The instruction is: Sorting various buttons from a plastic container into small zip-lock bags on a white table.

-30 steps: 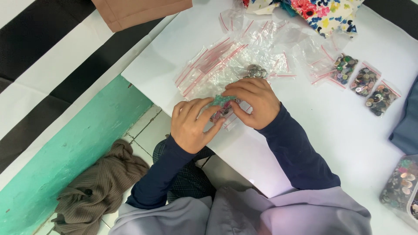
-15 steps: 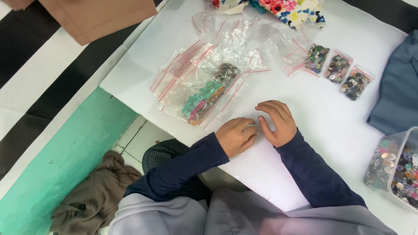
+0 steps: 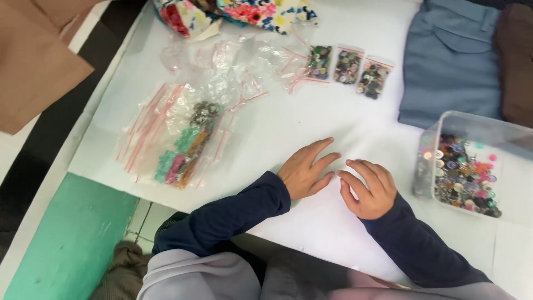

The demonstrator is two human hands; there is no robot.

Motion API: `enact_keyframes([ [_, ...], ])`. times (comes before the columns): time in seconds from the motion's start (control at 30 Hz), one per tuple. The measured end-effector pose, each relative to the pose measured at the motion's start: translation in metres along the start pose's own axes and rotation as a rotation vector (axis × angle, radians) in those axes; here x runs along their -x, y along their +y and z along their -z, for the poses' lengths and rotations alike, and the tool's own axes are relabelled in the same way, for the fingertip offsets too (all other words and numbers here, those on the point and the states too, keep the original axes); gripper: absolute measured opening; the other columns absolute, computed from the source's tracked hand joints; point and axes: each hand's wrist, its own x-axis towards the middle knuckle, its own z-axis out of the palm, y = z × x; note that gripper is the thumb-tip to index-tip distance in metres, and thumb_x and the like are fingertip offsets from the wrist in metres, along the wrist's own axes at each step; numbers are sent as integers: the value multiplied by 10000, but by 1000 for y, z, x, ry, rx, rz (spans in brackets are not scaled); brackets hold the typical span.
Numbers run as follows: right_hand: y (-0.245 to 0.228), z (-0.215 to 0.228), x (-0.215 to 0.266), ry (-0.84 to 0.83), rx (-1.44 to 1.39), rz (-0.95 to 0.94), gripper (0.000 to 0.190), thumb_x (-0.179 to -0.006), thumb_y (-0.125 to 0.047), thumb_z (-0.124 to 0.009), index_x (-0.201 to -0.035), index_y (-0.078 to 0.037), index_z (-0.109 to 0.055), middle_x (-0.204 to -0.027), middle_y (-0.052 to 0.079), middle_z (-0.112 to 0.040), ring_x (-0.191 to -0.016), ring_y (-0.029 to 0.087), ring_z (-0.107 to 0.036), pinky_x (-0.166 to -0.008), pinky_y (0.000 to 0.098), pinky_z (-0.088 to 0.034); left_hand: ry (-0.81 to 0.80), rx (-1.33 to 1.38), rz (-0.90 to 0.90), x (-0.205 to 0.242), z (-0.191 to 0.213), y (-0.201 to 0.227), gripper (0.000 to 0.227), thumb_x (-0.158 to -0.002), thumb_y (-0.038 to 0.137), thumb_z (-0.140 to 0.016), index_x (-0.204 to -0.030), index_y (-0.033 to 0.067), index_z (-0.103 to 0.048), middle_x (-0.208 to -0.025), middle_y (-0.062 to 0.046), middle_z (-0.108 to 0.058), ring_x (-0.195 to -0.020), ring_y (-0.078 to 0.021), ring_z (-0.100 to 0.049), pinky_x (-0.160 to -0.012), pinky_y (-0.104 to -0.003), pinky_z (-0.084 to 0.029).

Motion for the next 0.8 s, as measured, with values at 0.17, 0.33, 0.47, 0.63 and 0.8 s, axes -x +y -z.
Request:
enact_keyframes([
  [0.17,49,105,-28,-102,234,-63,100,-929,-127,-695,-978,-154,-778,-1112,74,-729,-827,264,-611,-722,395,-454,-41,269,-95,-95,-40,54,446,-1042,225,-589,-1438,48,-488,-1508,-240,-446,-1367,-409,-563,-1154,-474,-513],
  [0.33,151,152,41,-275,367,-311,106,-997,-79,-696,-1058,-67,-782,-1232,77,-744,-998,289,-637,-996,386,-496,-307,286,-38,-154,-132,99,543,-1007,234,-649,-1486,135,-413,-1526,-142,-458,-1399,-339,-573,-1057,-417,-588],
  [0.47,210,160,89,-798,-53,-723,889,-678,-444,-829,-1438,-110,-512,-1446,89,-557,-1376,281,-499,-1133,438,-407,-612,-124,46,-174,-217,103,959,-548,341,-927,-1375,146,-482,-1152,-150,-616,-1019,-308,-660,-790,-401,-583],
  [0.63,214,135,110,-1198,28,-827,1449,-430,-766,-899,-1593,-105,-340,-1578,265,-445,-1506,431,-353,-1287,552,-206,-687,-424,19,-162,-291,90,853,-603,520,-881,-1311,158,-573,-1064,-237,-692,-897,-356,-728,-647,-455,-586],
  [0.8,221,113,165,-1147,179,-683,1501,-372,-914,-763,-1590,-145,-339,-1590,122,-448,-1481,240,-429,-1241,435,-335,-669,-348,-41,-164,-293,82,527,-633,346,-799,-1081,95,-679,-1000,-261,-705,-884,-402,-710,-749,-493,-554],
])
